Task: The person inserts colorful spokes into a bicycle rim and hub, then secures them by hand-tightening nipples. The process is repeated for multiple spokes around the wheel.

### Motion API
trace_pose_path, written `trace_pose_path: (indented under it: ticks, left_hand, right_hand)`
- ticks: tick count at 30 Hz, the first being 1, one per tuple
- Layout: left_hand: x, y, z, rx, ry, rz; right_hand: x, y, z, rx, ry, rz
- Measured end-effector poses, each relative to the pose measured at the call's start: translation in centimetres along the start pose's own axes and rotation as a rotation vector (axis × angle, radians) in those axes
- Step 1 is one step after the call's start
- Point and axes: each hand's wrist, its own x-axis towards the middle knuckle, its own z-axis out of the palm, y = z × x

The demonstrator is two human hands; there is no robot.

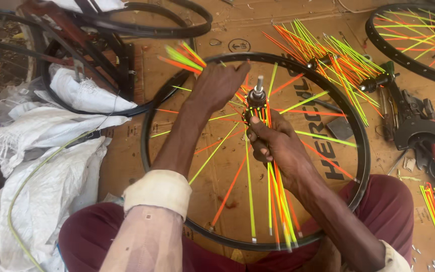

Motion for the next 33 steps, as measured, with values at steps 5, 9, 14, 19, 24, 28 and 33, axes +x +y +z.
trace_pose_path:
  ticks: [5,9,14,19,24,28,33]
  left_hand:
    - [0.2,1.3,2.4,-0.13,-0.15,-0.025]
    - [-0.9,2.2,4.2,-0.176,-0.116,-0.061]
    - [-2.4,4.1,6.0,-0.295,-0.013,-0.204]
    - [-2.1,4.1,7.0,-0.289,-0.134,-0.395]
    - [-2.9,4.8,7.4,-0.218,-0.083,-0.604]
    - [-4.6,6.6,7.4,-0.157,0.121,-0.714]
    - [-5.5,10.2,6.7,-0.758,0.184,-1.201]
  right_hand:
    - [0.7,1.1,-1.0,-0.08,0.09,0.117]
    - [1.1,1.9,-1.8,-0.124,0.086,0.185]
    - [0.2,3.1,-3.4,-0.158,0.071,0.248]
    - [-0.6,3.7,-4.6,-0.205,0.042,0.23]
    - [-2.4,4.9,-4.6,-0.33,-0.003,0.207]
    - [-5.6,6.1,-6.4,-0.455,0.015,0.24]
    - [-9.0,5.5,-10.5,-0.163,-0.084,0.325]
